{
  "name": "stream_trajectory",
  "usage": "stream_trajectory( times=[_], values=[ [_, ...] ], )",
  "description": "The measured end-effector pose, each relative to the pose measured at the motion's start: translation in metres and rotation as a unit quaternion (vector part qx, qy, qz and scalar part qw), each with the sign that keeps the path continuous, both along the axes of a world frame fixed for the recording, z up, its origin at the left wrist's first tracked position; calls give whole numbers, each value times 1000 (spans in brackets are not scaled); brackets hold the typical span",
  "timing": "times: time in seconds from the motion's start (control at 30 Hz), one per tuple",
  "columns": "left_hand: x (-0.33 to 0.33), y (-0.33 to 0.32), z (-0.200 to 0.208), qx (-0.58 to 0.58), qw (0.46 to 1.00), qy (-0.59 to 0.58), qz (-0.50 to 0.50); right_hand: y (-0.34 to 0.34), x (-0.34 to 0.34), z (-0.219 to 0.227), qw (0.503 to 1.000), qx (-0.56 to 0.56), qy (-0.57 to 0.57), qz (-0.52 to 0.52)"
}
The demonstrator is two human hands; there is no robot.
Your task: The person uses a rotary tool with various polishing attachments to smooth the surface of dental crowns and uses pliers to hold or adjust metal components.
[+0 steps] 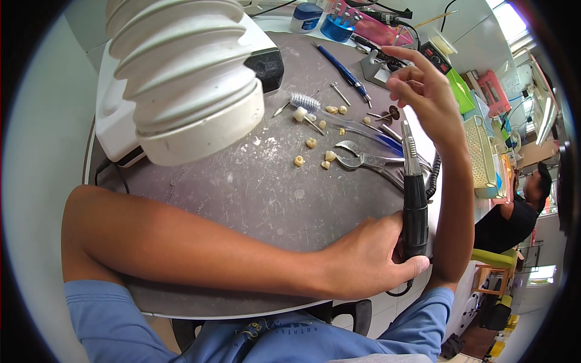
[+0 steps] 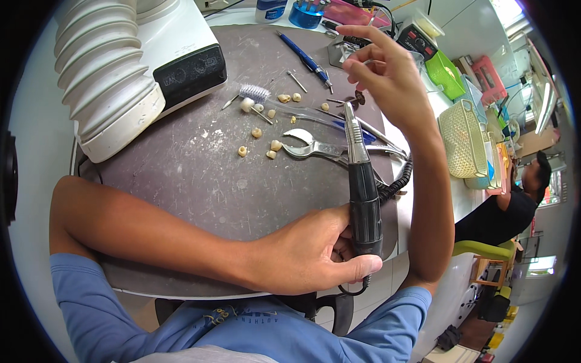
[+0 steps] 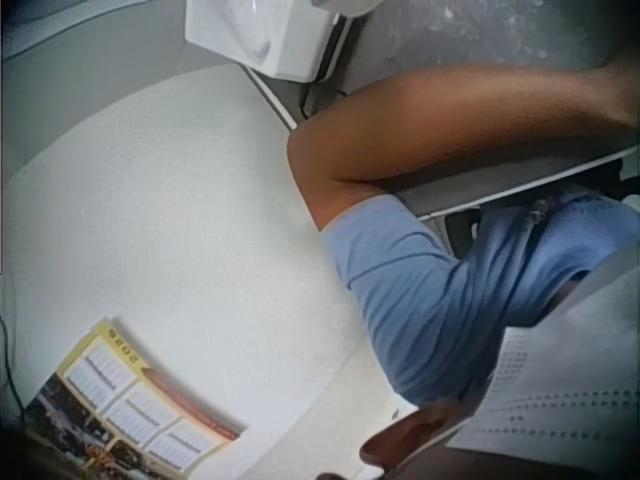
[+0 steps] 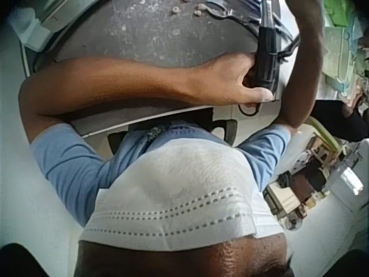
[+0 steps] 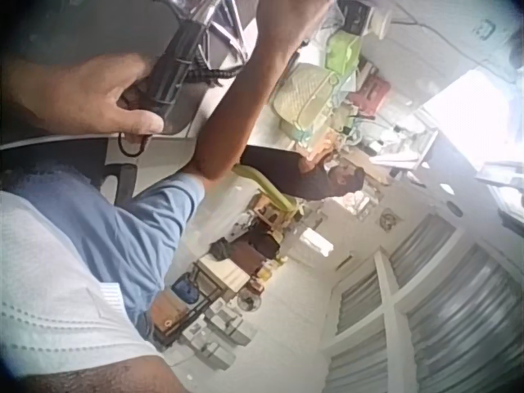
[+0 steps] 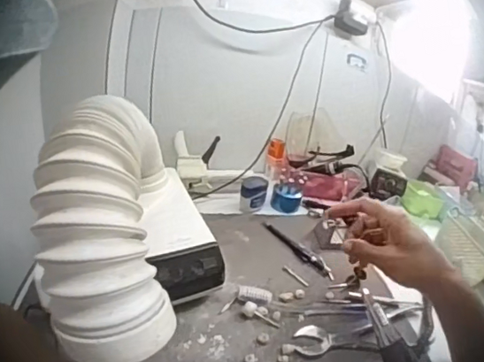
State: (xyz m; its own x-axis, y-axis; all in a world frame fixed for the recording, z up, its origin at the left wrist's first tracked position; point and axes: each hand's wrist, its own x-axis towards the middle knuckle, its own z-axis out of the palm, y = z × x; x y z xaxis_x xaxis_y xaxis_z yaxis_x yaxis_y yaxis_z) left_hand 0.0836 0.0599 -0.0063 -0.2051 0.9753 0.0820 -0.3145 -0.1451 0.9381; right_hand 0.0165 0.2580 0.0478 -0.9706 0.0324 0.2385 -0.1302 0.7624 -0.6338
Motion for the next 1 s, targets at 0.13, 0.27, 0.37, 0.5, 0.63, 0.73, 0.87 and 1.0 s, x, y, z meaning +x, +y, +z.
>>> stream_trajectory(
  times=[0.13, 0.27, 0.37, 0.5, 0.63, 0.73, 0.87, 1.0],
  values=[
    [-1, 0, 0, -15, 1000, -6, -17, -9, 20, 12, 982, -184, 25, 25],
    [-2, 0, 2, -31, 999, 2, -29, -17, 31, 16, 967, -253, 5, 33],
    [-1, 0, 0, -36, 998, -22, -37, -22, 35, 15, 970, -237, -14, 46],
    [-1, 1, 1, -33, 998, -33, -46, -23, 38, 16, 974, -224, -27, 33],
    [-1, 0, 1, -29, 998, -23, -41, -23, 36, 14, 972, -230, -32, 41],
    [-2, 0, 1, -36, 998, -22, -37, -23, 36, 14, 969, -239, -39, 44],
    [-2, -1, 3, -39, 998, -5, -38, -21, 38, 16, 973, -224, -32, 37],
    [-2, -1, 2, -31, 999, 1, -23, -21, 38, 16, 973, -223, -39, 39]
  ],
)
